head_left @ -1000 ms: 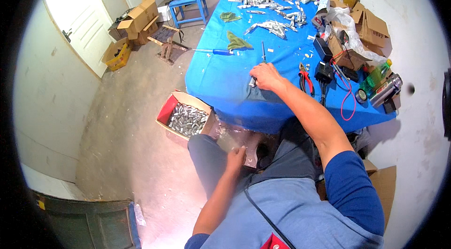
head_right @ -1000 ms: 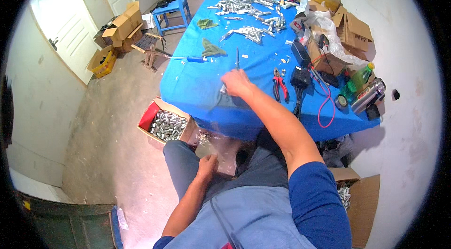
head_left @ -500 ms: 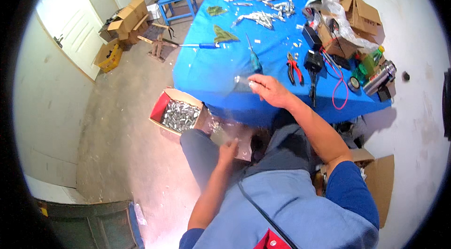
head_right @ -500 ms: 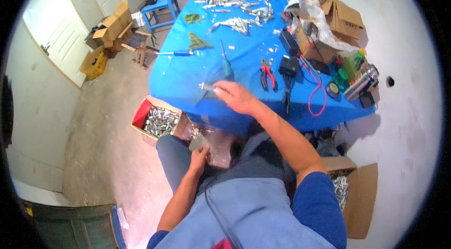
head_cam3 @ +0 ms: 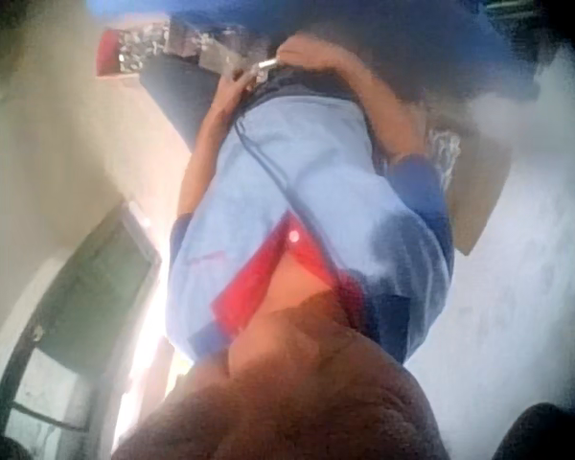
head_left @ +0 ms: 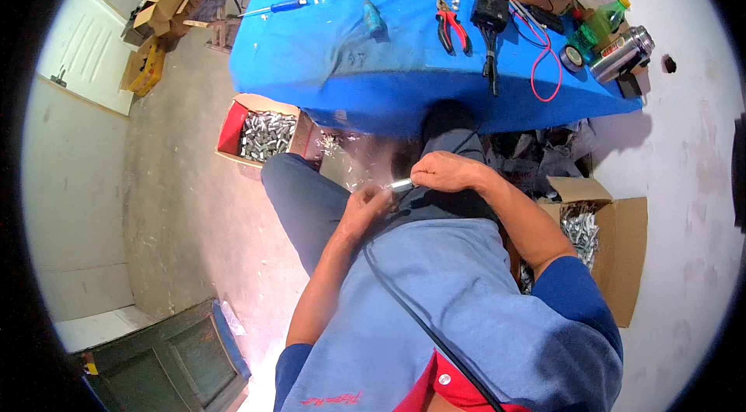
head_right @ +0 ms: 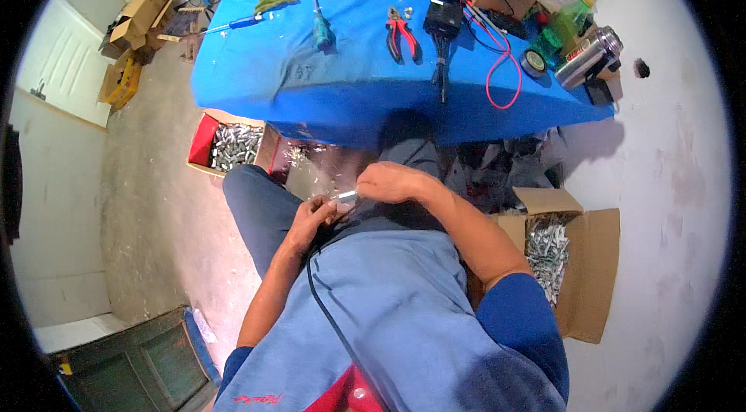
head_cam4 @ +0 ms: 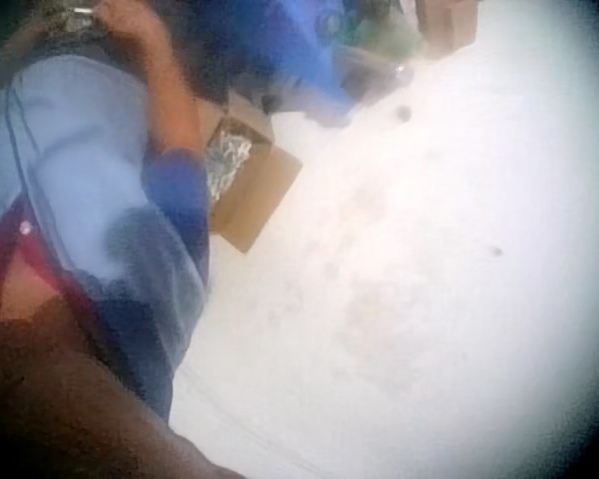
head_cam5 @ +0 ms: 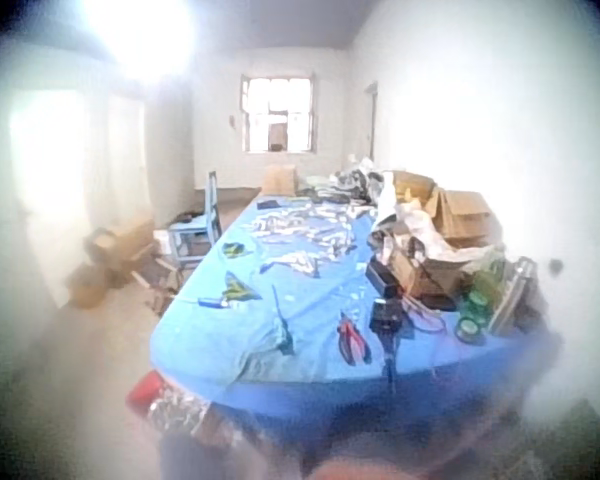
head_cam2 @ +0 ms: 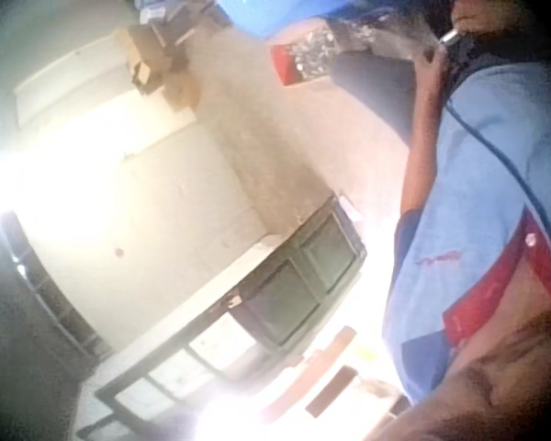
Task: The person assembles small metal components by hand and using a screwdriver and pliers while sitting at a workspace.
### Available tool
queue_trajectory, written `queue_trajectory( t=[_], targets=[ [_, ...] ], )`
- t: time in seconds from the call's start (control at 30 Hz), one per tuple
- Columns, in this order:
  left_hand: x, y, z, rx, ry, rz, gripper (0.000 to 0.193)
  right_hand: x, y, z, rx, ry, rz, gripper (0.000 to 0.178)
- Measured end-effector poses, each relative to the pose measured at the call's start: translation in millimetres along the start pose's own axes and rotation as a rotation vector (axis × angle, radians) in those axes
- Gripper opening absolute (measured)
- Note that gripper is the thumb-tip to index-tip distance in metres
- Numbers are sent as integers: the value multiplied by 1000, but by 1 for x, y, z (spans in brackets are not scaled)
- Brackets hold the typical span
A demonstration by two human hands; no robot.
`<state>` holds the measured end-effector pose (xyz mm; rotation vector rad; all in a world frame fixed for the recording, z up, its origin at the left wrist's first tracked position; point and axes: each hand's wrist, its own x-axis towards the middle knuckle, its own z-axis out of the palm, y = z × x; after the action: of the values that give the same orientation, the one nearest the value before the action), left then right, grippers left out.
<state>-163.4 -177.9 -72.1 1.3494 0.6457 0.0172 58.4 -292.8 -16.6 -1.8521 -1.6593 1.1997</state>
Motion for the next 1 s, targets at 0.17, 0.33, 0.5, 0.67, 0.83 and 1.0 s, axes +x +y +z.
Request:
queue_trajectory(
  t=[0.17, 0.33, 0.5, 0.67, 0.83, 1.0],
  targets=[
    [0, -9, 11, 211, -45, 98, 37, -4, 6, 0, 6, -23, -13, 32],
    [-3, 1, 19, 413, -17, 103, 39, -3, 3, -2, 41, -18, -8, 34],
    [-14, 16, 22, 206, -33, 146, 41, -3, 15, 10, 59, -20, -19, 33],
    [-1, -15, 13, -101, -81, 31, 44, -1, 13, 18, 207, 3, -14, 36],
    [-4, -3, 19, -501, -65, -8, 41, -5, 5, 28, 536, 124, 37, 29],
    [-4, 5, 20, -581, -109, 65, 41, -7, 3, 46, 711, 278, -22, 32]
  ],
)
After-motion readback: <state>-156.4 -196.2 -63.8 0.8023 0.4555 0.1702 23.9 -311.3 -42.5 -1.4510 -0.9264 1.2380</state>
